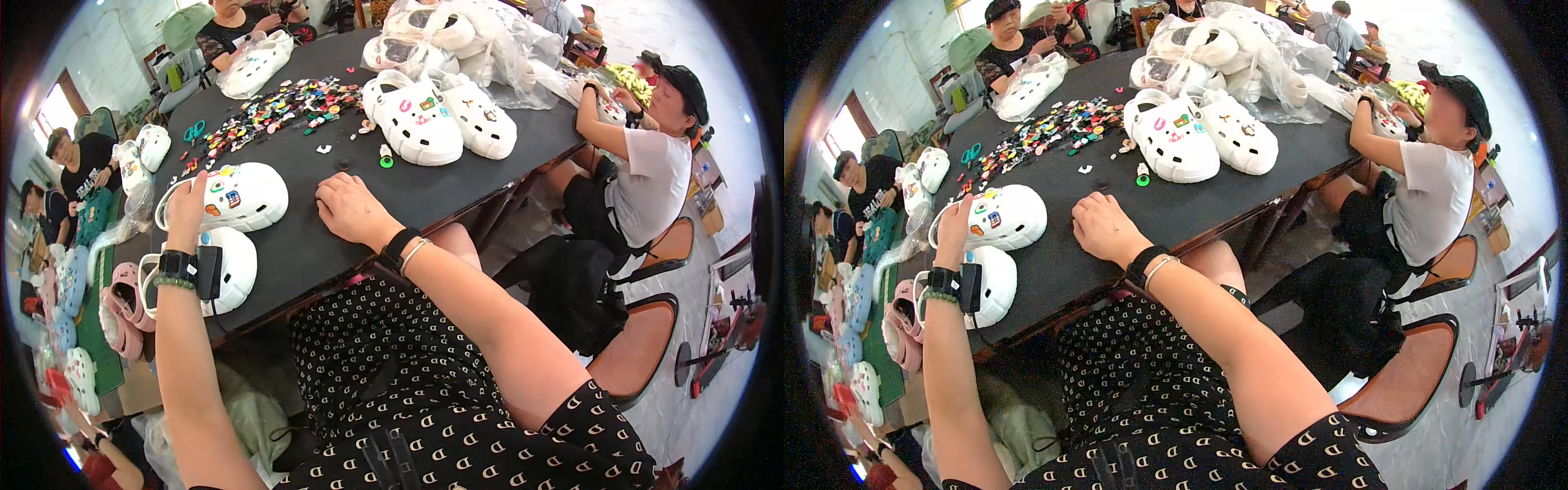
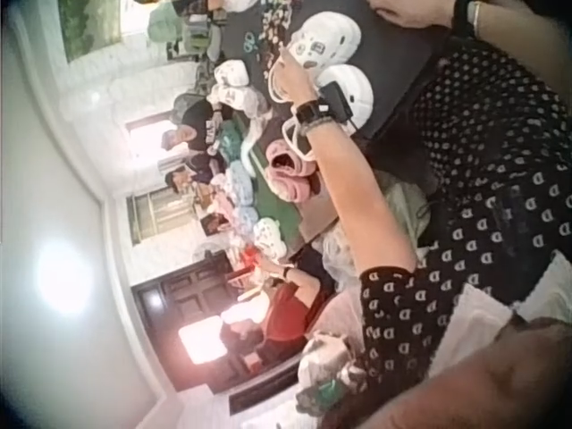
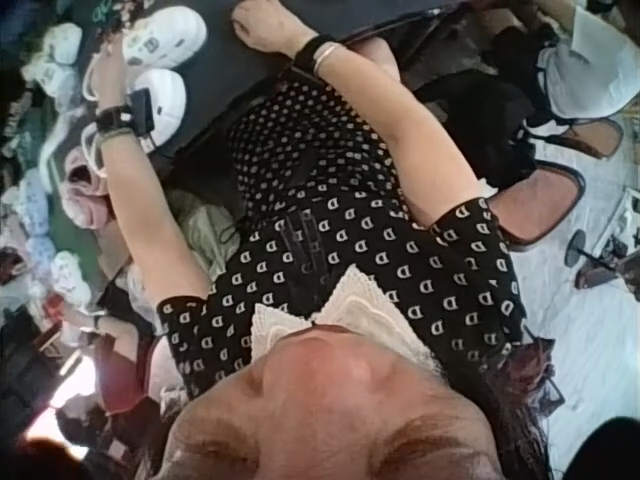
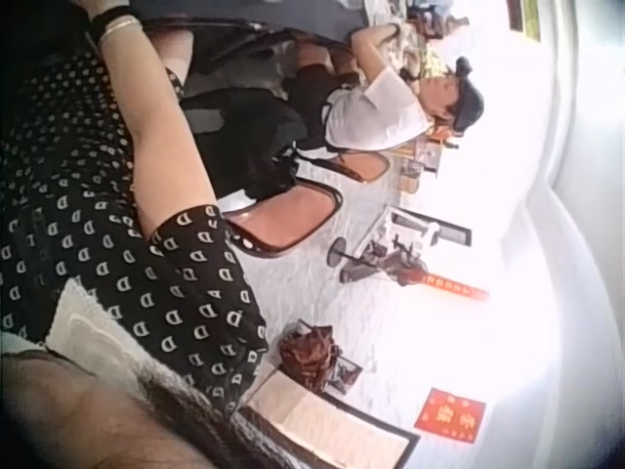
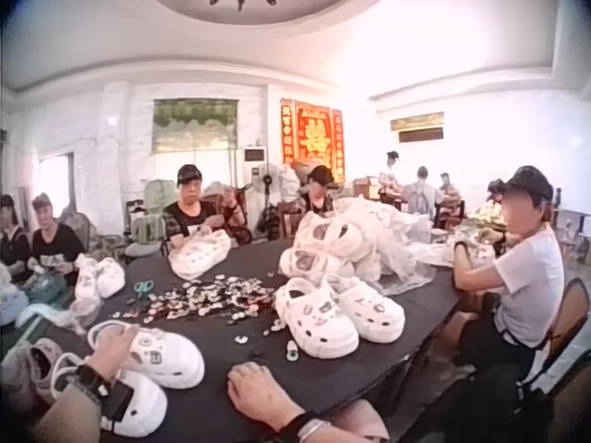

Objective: Decorating shoes with small charms by pressing them into holes.

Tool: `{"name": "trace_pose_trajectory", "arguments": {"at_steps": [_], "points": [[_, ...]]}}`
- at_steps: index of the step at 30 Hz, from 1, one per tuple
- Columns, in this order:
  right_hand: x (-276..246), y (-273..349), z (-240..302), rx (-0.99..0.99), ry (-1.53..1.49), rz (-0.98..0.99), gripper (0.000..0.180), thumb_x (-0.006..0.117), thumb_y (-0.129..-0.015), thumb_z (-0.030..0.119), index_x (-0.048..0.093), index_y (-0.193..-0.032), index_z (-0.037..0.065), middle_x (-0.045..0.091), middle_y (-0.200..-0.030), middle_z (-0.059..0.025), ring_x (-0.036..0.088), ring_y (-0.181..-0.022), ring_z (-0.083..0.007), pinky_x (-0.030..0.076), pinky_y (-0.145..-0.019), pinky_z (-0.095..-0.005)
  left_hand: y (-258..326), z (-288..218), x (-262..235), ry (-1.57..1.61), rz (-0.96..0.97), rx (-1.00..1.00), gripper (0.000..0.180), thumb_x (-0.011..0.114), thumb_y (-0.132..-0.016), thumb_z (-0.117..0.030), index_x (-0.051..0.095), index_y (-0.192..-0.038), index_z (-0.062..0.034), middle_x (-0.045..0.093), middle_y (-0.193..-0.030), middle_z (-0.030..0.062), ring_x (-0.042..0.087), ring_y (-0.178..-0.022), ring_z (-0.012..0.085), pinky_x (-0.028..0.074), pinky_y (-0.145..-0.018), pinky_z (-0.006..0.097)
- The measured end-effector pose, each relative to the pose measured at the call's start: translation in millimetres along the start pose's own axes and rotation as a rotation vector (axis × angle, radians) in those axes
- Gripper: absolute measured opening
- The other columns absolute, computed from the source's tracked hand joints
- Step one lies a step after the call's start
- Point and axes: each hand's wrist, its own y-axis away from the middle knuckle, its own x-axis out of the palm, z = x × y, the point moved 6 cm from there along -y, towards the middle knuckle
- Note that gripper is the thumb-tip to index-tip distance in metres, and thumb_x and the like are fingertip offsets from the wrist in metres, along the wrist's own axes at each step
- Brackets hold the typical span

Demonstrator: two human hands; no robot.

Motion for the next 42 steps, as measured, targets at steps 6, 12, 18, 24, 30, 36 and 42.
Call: {"name": "trace_pose_trajectory", "arguments": {"at_steps": [6, 12, 18, 24, 30, 36, 42], "points": [[0, 1, -2, 0.002, 0.010, 0.018, 0.012, 0.060, -0.086, 0.014, 0.065, -0.089, 0.003, 0.064, -0.096, -0.0099, 0.058, -0.101, -0.0284, 0.045, -0.090, -0.0420, 2, -3, 3, 0.037, -0.003, -0.008, 0.053, 0.057, -0.096, -0.044, 0.068, -0.105, 0.0068, 0.071, -0.099, 0.0176, 0.065, -0.089, 0.0236, 0.048, -0.082, 0.035], [-1, 2, -5, 0.003, 0.012, 0.008, 0.012, 0.060, -0.086, 0.014, 0.065, -0.090, 0.004, 0.064, -0.096, -0.0099, 0.058, -0.100, -0.0284, 0.045, -0.089, -0.0419, 5, -13, 2, -0.185, -0.072, 0.118, 0.060, 0.053, -0.095, -0.049, 0.067, -0.103, 0.0082, 0.065, -0.102, 0.0311, 0.063, -0.099, 0.0419, 0.045, -0.087, 0.046], [-1, 2, -3, 0.003, 0.002, 0.002, 0.012, 0.060, -0.085, 0.013, 0.064, -0.091, 0.003, 0.063, -0.098, -0.0103, 0.057, -0.101, -0.0289, 0.045, -0.089, -0.0422, 7, -15, 1, -0.126, -0.100, 0.124, 0.060, 0.055, -0.095, -0.049, 0.066, -0.100, 0.0094, 0.066, -0.098, 0.0299, 0.063, -0.096, 0.0416, 0.046, -0.084, 0.045], [4, -2, 5, -0.013, -0.054, 0.012, 0.012, 0.060, -0.085, 0.013, 0.064, -0.091, 0.004, 0.064, -0.099, -0.0105, 0.057, -0.103, -0.0298, 0.044, -0.090, -0.0432, -6, 15, -8, -0.336, -0.198, 0.179, 0.061, 0.055, -0.094, -0.054, 0.069, -0.090, 0.0052, 0.068, -0.089, 0.0244, 0.065, -0.086, 0.0359, 0.047, -0.078, 0.043], [-2, 3, -2, 0.020, -0.040, 0.038, 0.012, 0.060, -0.086, 0.012, 0.065, -0.092, 0.003, 0.065, -0.103, -0.0110, 0.058, -0.103, -0.0300, 0.044, -0.090, -0.0434, 8, -18, 1, -0.236, -0.074, 0.089, 0.057, 0.054, -0.094, -0.049, 0.063, -0.088, 0.0069, 0.064, -0.097, 0.0310, 0.062, -0.095, 0.0424, 0.044, -0.083, 0.048], [-5, 1, 1, 0.020, -0.044, 0.048, 0.014, 0.061, -0.085, 0.011, 0.065, -0.095, 0.002, 0.065, -0.107, -0.0113, 0.058, -0.107, -0.0291, 0.044, -0.094, -0.0426, 4, -11, -1, -0.198, -0.079, 0.033, 0.055, 0.056, -0.095, -0.047, 0.068, -0.098, 0.0057, 0.069, -0.096, 0.0217, 0.065, -0.090, 0.0312, 0.047, -0.080, 0.040], [-5, 3, -1, 0.006, -0.050, 0.034, 0.015, 0.061, -0.084, 0.012, 0.065, -0.095, 0.002, 0.065, -0.107, -0.0110, 0.058, -0.106, -0.0288, 0.045, -0.091, -0.0423, 2, 0, 6, -0.070, -0.031, -0.041, 0.050, 0.058, -0.096, -0.043, 0.068, -0.102, 0.0063, 0.070, -0.098, 0.0160, 0.064, -0.089, 0.0223, 0.047, -0.080, 0.035]]}}
